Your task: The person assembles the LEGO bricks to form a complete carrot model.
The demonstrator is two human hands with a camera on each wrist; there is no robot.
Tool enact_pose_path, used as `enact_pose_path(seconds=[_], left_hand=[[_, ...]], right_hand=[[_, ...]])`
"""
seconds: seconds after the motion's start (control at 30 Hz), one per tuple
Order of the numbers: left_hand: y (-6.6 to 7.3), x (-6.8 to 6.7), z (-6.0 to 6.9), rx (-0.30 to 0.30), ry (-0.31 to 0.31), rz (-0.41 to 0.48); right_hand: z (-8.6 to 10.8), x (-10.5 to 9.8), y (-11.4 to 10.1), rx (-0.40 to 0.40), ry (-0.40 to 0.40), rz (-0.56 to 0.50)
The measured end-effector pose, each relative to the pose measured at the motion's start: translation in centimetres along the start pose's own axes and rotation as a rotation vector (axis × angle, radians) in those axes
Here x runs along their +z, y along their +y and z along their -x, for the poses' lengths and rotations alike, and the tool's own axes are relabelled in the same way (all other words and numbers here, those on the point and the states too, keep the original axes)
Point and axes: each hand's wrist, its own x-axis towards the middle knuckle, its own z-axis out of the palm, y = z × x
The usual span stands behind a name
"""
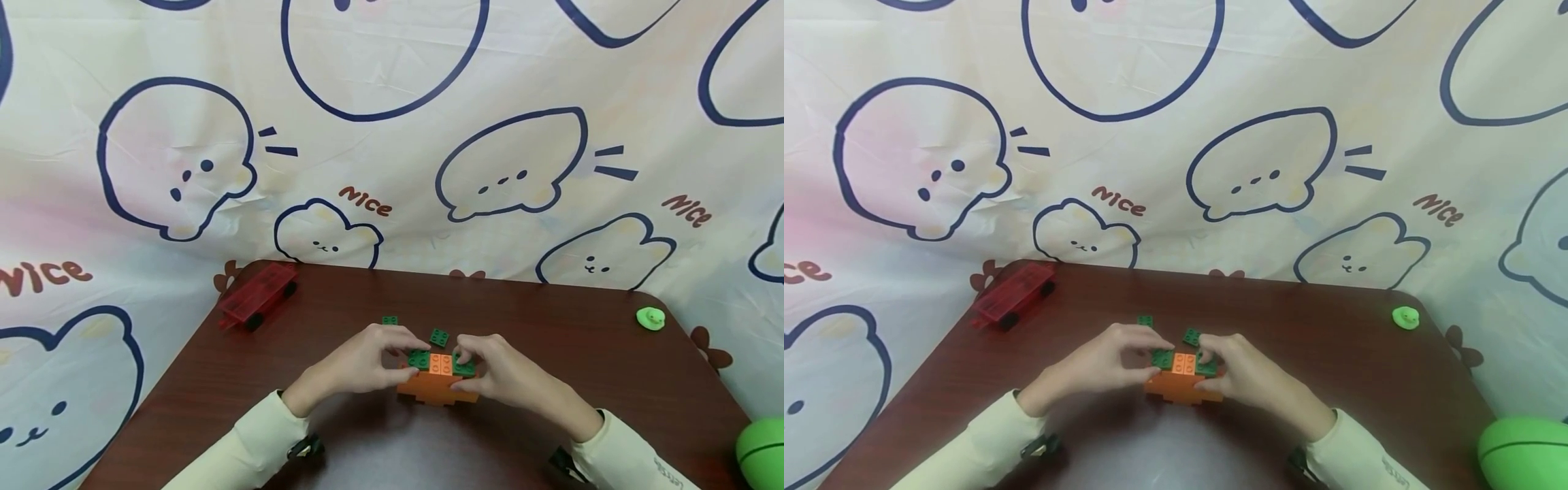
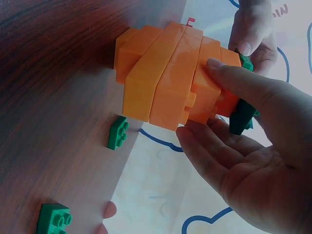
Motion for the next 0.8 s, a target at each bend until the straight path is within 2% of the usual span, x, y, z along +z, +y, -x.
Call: enact_pose_path(seconds=[0.27, 0.57, 0.8], left_hand=[[0.0, 0.3, 0.0, 0.018, 0.018, -0.015], [-0.4, 1.2, -0.3, 0.015, 0.075, 0.065], [-0.7, 1.5, -0.3, 0.027, 0.088, 0.112]], right_hand=[[0.0, 0.0, 0.0, -0.004, 0.002, -0.006], [0.0, 0.0, 0.0, 0.005, -0.002, -0.003], [0.0, 0.0, 0.0, 0.005, 0.0, -0.002]])
